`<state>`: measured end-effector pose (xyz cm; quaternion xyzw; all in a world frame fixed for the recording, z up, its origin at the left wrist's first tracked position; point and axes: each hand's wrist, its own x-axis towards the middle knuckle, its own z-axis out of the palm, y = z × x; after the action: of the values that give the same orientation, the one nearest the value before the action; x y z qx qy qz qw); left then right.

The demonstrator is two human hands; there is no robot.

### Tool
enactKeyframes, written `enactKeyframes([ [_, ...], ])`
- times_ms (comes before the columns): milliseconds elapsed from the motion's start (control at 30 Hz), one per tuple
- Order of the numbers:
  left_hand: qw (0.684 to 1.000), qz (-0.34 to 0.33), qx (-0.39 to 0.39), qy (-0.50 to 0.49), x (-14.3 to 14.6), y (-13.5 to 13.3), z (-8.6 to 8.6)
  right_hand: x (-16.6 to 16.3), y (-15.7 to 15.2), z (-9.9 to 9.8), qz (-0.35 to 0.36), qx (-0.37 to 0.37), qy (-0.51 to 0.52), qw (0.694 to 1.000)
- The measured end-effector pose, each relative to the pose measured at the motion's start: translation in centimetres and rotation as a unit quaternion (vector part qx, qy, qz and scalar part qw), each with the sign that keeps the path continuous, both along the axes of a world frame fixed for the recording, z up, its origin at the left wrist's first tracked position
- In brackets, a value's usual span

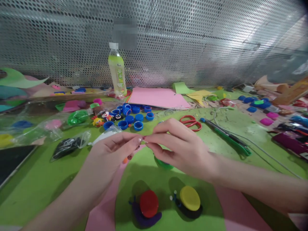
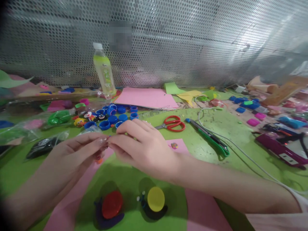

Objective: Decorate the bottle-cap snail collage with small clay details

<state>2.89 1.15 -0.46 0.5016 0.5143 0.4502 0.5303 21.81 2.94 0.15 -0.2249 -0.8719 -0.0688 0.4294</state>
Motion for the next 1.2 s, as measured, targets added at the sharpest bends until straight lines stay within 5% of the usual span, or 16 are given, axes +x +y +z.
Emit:
enactKeyframes([
  [333,0.996,-0.043,-0.016,-0.077,-0.26,-0.12,-0.36,-0.26,-0.1,0.14,0.045,-0.099,0.036,0.993],
  [667,0.994,-0.056,-0.043,-0.086,-0.14,-0.07,-0.19,-0.18,-0.31,-0.03,0.024,-0.039,-0.023,0.999],
  [900,0.997,-0.055,-0.022,-0.053,-0.41,0.04,-0.2,0.09,-0.62,0.31,0.019,-0.082,-0.006,0.996],
  [1200,0.997,-0.041,-0.021,-0.062,0.04,-0.23,0.48,0.08,-0.19,-0.16,0.023,-0.045,0.014,0.999],
])
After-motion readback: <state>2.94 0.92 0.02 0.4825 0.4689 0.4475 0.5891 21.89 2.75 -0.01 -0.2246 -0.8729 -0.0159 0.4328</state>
